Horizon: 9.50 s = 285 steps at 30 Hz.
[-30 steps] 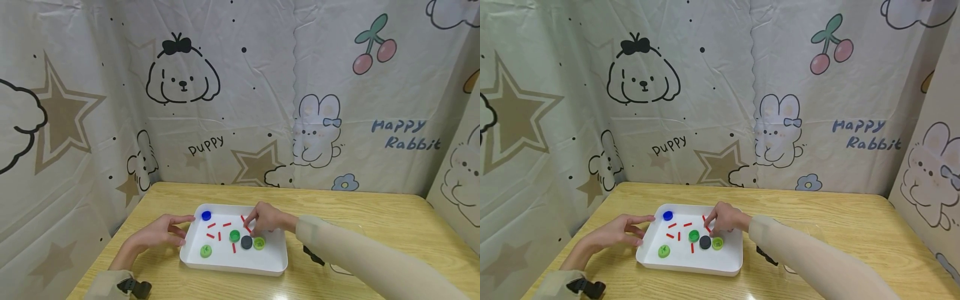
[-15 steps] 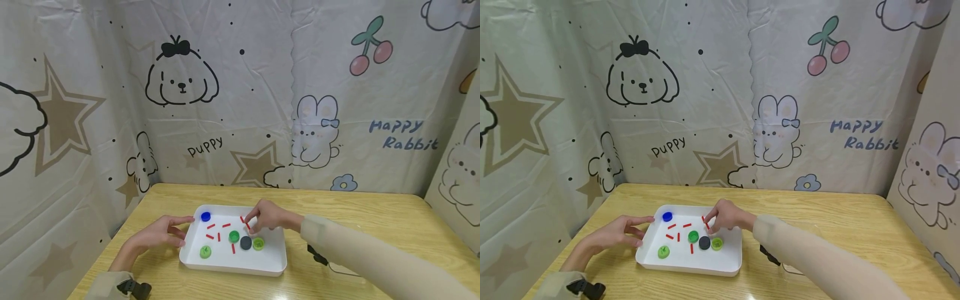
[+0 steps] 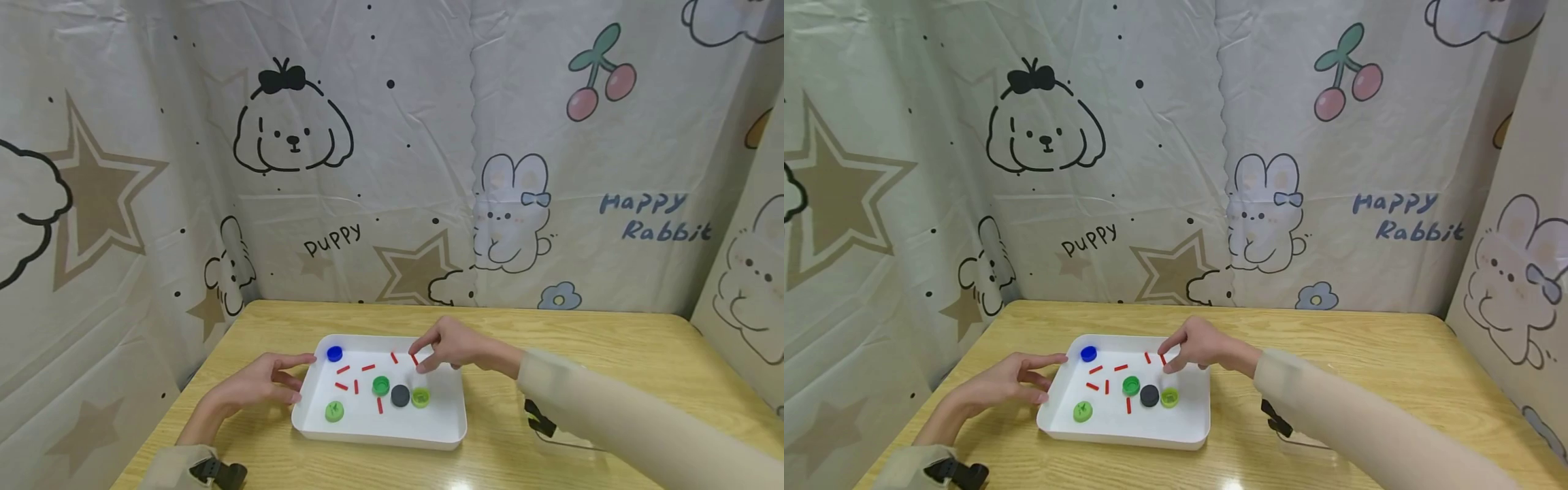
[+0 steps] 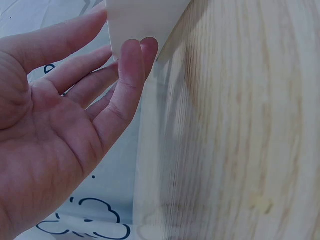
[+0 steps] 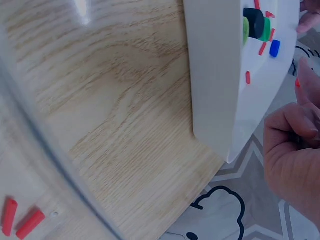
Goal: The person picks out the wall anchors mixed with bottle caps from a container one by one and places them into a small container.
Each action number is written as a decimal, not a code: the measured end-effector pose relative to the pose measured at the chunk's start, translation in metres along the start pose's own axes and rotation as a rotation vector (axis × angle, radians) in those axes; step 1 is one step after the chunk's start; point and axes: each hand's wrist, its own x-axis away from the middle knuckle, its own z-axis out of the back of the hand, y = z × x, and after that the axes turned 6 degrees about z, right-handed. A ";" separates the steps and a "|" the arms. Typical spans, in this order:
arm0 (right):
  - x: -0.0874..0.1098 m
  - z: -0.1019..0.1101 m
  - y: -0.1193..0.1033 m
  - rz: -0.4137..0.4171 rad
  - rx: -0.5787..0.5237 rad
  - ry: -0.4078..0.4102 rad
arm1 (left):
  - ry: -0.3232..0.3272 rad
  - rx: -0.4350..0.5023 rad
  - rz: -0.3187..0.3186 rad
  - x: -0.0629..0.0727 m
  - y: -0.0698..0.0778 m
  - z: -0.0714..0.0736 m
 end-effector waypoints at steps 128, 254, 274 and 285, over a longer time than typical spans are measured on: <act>0.112 0.055 0.008 -0.078 0.096 0.251 | -0.020 0.056 -0.003 -0.002 -0.006 0.000; -0.055 -0.035 0.004 0.052 0.379 -0.020 | -0.026 0.054 -0.013 -0.001 0.003 -0.002; -0.051 -0.034 0.008 0.013 0.238 -0.070 | -0.026 0.066 -0.016 0.001 0.000 -0.001; -0.048 -0.034 0.006 -0.141 0.119 -0.020 | -0.026 0.051 -0.021 0.001 0.000 -0.001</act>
